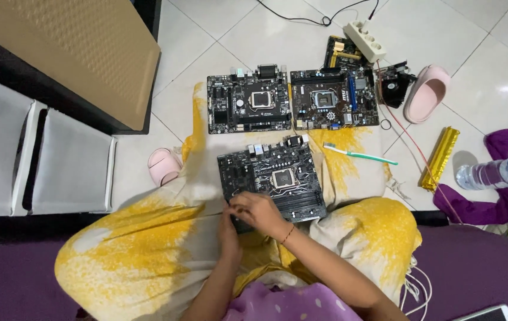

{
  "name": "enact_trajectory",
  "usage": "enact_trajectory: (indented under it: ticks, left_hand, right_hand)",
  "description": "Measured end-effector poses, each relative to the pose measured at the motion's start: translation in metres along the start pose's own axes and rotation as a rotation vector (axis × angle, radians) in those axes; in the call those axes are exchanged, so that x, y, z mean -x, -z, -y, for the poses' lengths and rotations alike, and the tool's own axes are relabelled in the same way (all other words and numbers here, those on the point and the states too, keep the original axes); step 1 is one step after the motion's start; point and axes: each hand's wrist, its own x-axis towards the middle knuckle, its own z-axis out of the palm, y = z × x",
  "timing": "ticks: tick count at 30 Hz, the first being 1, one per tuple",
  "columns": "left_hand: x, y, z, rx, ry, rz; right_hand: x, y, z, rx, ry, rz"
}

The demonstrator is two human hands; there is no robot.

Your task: Cleaning and inspecting computer motherboards using a small brush or tool while sitting on the floor.

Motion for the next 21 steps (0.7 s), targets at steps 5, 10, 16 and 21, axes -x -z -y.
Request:
enact_trajectory:
  ticks: [5, 10, 16, 21]
  left_hand:
    - [0.035, -0.013, -0.031, 0.009, 0.080, -0.047]
    - [0.021, -0.009, -0.017, 0.008, 0.043, -0.068]
    - [0.036, -0.020, -0.043, 0.035, 0.069, -0.084]
    - [0.038, -0.020, -0.039, 0.034, 0.114, -0.099]
  right_hand:
    - [0.005, -0.004, -0.028, -0.068, -0.191, -0.083]
    - [-0.012, 0.007, 0.001, -0.077, -0.154, -0.023]
    - [-0.017, 0.016, 0.011, -0.078, -0.139, 0.072]
    - [-0.029, 0.038, 0.023, 0.122, -0.142, 0.155]
